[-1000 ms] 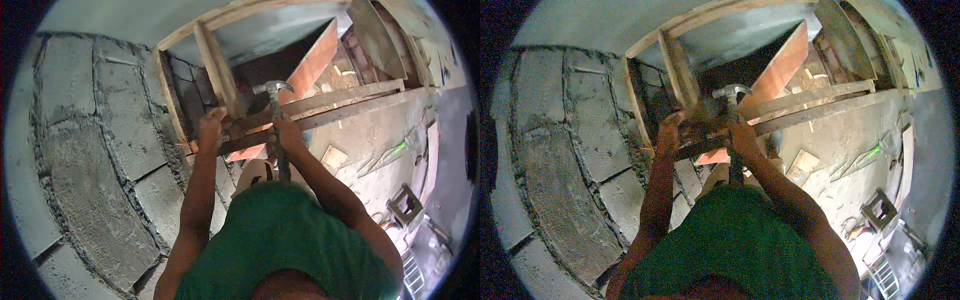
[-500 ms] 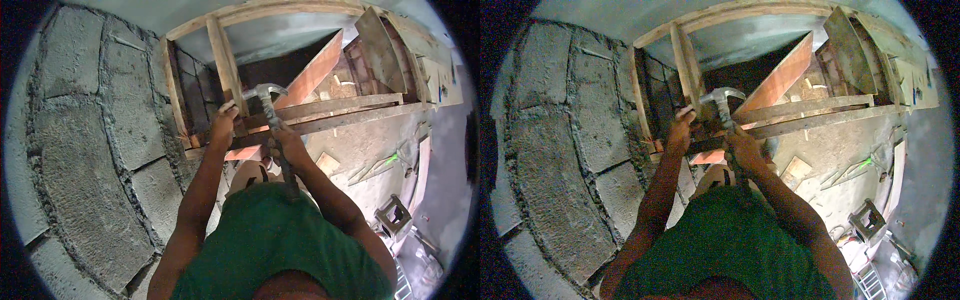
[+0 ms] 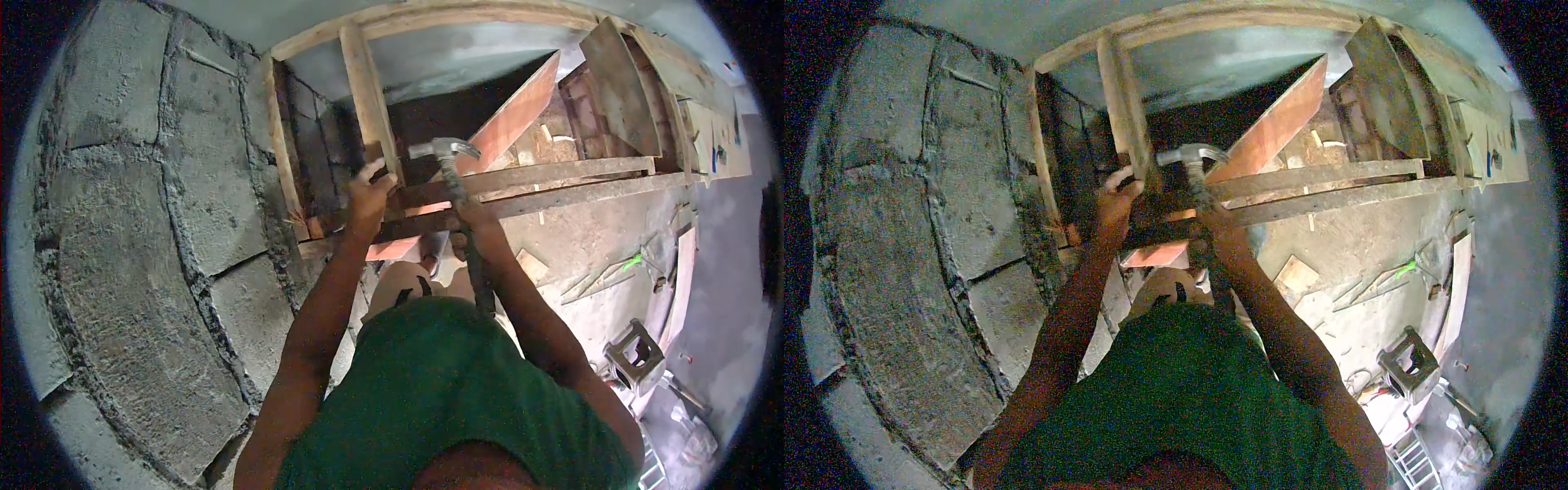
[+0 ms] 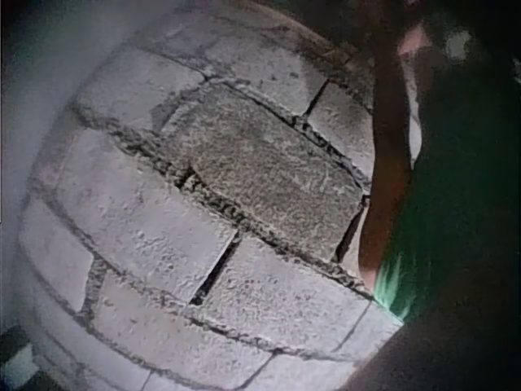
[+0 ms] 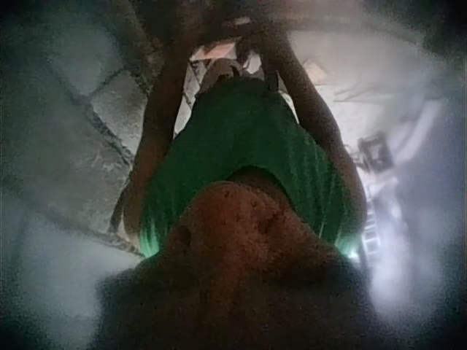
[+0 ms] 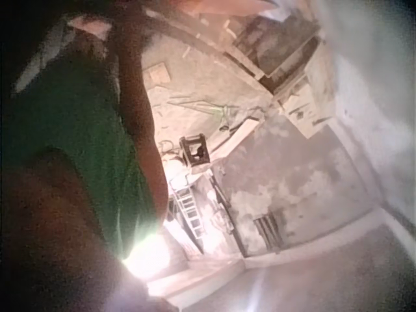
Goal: Assembling a wooden structure by sawing a plank to size and hammering it into place.
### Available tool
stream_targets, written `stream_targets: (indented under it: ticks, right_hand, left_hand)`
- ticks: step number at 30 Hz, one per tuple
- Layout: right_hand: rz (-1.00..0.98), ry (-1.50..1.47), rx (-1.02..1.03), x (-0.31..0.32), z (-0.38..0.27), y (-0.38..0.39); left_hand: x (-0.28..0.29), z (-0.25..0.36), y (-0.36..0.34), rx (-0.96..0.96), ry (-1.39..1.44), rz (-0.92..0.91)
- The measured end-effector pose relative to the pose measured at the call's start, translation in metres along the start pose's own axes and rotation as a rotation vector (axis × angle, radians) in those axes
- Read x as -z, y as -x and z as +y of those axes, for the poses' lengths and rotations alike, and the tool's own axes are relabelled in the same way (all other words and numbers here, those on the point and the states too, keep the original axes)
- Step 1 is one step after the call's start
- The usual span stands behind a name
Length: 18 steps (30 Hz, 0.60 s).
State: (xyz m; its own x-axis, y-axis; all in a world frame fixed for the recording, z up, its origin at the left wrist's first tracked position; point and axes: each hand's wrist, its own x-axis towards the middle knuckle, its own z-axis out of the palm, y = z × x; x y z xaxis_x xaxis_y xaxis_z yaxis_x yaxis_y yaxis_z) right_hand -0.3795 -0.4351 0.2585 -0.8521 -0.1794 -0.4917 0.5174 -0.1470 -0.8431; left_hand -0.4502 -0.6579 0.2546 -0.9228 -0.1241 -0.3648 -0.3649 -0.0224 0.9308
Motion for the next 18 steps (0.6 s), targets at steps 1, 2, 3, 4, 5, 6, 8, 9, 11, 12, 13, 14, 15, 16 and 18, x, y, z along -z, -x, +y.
stream_targets:
  ticks: [1, 2, 3, 4, 5, 6, 8, 9, 11, 12, 13, 14, 15, 16, 18]
  right_hand:
    - [0.059, 0.116, 0.135, 0.012, 0.009, -0.003]
    - [0.117, 0.233, 0.269, 0.021, 0.019, -0.006]
    - [0.157, 0.266, 0.289, 0.013, -0.006, 0.007]
    - [0.152, 0.265, 0.287, 0.013, 0.000, 0.008]
    - [0.092, 0.295, 0.334, 0.015, 0.010, 0.007]
    - [0.041, 0.324, 0.382, 0.018, 0.015, 0.008]
    - [0.014, 0.433, 0.287, -0.009, 0.012, 0.010]
    - [0.053, -0.123, -0.186, -0.038, -0.054, 0.028]
    - [0.047, 0.161, 0.047, 0.003, 0.001, 0.007]
    - [0.026, 0.448, 0.294, 0.019, 0.013, -0.004]
    - [-0.003, 0.377, 0.427, 0.015, -0.007, 0.001]
    - [-0.015, 0.378, 0.427, 0.012, -0.028, 0.010]
    - [0.093, 0.051, 0.128, 0.004, -0.061, 0.025]
    - [0.205, -0.277, -0.166, 0.001, -0.079, 0.033]
    - [0.198, -0.265, -0.080, 0.014, -0.053, 0.026]
  left_hand:
    - [0.000, 0.000, -0.001, 0.023, 0.046, -0.033]
    - [-0.002, -0.001, -0.003, 0.021, 0.046, -0.036]
    - [0.000, -0.002, -0.005, 0.030, 0.091, -0.051]
    - [0.002, -0.004, -0.006, 0.038, 0.136, -0.065]
    - [0.004, -0.004, -0.007, 0.039, 0.135, -0.059]
    - [0.004, -0.004, -0.008, 0.025, 0.070, -0.058]
    - [-0.004, 0.002, -0.007, 0.020, 0.007, -0.078]
    - [-0.006, 0.018, -0.002, 0.060, 0.008, -0.073]
    - [-0.006, 0.018, 0.000, 0.098, 0.010, -0.075]
    - [-0.002, 0.010, -0.005, 0.097, 0.060, -0.072]
    - [0.002, 0.006, -0.004, 0.113, 0.111, -0.063]
    - [0.006, 0.003, -0.005, 0.113, 0.113, -0.051]
    - [0.004, 0.007, -0.003, 0.088, 0.068, -0.041]
    - [0.000, 0.012, -0.002, 0.057, 0.023, -0.037]
    - [0.001, 0.009, -0.006, 0.033, -0.012, -0.048]
